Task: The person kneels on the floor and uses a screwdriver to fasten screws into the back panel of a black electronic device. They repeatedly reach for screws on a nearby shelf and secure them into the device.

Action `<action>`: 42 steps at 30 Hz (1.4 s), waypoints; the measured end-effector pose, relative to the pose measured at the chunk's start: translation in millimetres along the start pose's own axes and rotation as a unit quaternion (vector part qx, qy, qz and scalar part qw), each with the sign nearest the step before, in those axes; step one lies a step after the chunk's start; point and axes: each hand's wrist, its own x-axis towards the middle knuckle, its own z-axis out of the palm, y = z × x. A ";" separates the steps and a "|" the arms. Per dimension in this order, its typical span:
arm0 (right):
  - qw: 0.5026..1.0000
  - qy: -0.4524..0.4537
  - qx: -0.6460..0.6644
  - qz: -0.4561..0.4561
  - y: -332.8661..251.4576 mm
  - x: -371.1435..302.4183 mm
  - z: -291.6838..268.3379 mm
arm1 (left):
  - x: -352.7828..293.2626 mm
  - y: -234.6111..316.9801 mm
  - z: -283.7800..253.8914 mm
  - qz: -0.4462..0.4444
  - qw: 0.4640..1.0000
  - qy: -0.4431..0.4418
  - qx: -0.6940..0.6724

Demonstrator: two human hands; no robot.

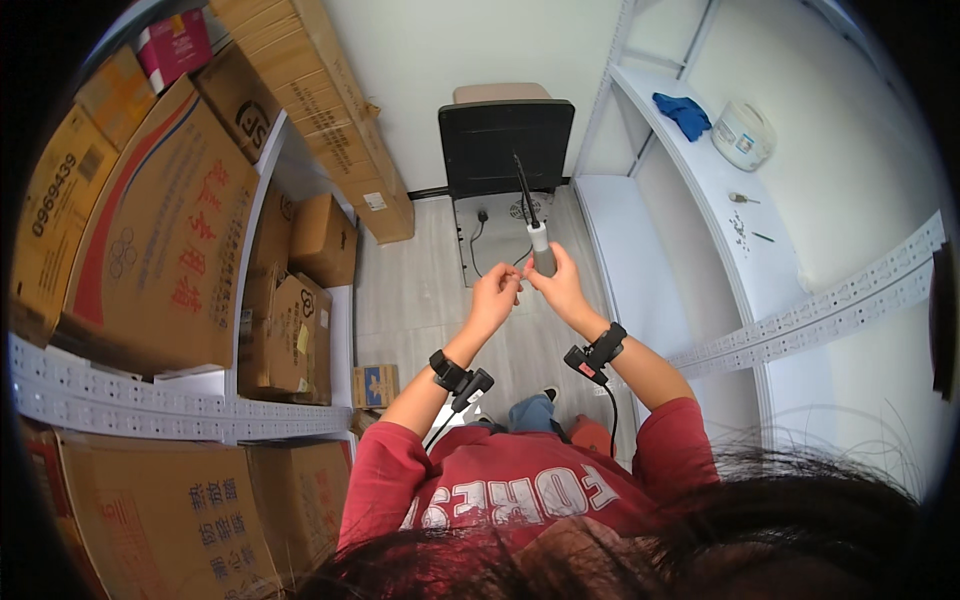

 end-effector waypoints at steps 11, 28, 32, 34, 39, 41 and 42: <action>0.999 -0.020 -0.024 0.036 27.2 -22.7 30.5 | -27.6 -28.9 -9.9 -0.042 0.995 0.048 -0.070; 0.957 -0.134 -0.253 -0.043 0.3 -43.4 20.7 | -14.5 -41.6 -65.9 0.010 0.989 0.136 -0.056; 0.933 -0.146 -0.328 -0.037 -14.2 -47.4 9.4 | -3.0 -43.4 -87.9 0.045 0.978 0.177 -0.097; 0.929 -0.151 -0.337 -0.013 -19.4 -50.2 6.6 | 0.5 -39.9 -93.7 0.021 0.979 0.181 -0.094; 0.920 -0.162 -0.356 0.008 -28.3 -54.2 3.8 | 7.5 -38.7 -95.6 0.022 0.978 0.177 -0.104; 0.920 -0.164 -0.356 0.015 -28.3 -53.5 3.3 | 8.7 -37.8 -93.1 0.017 0.979 0.173 -0.102; 0.919 -0.162 -0.359 0.016 -27.6 -52.8 3.1 | 8.9 -37.0 -91.5 0.014 0.980 0.172 -0.101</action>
